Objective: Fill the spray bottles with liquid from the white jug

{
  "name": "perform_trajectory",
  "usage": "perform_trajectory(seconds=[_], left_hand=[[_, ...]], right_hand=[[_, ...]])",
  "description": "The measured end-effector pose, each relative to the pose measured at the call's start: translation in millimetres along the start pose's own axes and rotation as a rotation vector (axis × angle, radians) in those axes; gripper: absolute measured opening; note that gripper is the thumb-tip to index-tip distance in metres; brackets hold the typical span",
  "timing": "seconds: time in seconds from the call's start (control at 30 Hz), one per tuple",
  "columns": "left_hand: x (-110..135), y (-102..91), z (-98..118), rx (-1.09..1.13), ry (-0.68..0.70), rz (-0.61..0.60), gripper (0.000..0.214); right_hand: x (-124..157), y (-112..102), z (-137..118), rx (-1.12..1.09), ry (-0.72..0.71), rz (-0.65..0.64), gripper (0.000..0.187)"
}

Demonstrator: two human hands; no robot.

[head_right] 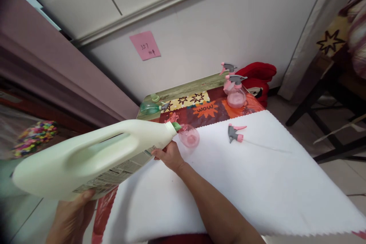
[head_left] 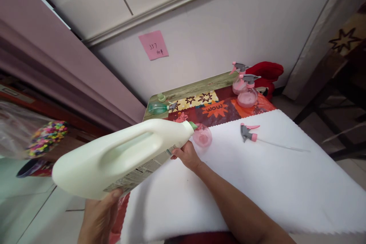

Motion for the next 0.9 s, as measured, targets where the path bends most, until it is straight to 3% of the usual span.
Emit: perform_trajectory(seconds=[0.9], left_hand=[[1.3,2.8,4.0,-0.008,-0.006,0.042,0.091]], right_hand=[[-0.2,0.4,-0.8,-0.027,-0.001,0.022,0.052]])
Point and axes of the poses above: each hand's wrist, its own x-axis away from the middle knuckle, its own y-axis out of the palm, z = x × y, the point moved 7 cm from there along -x, towards the middle knuckle, and after that the axes turned 4 degrees about -z, right-handed, at the moved point
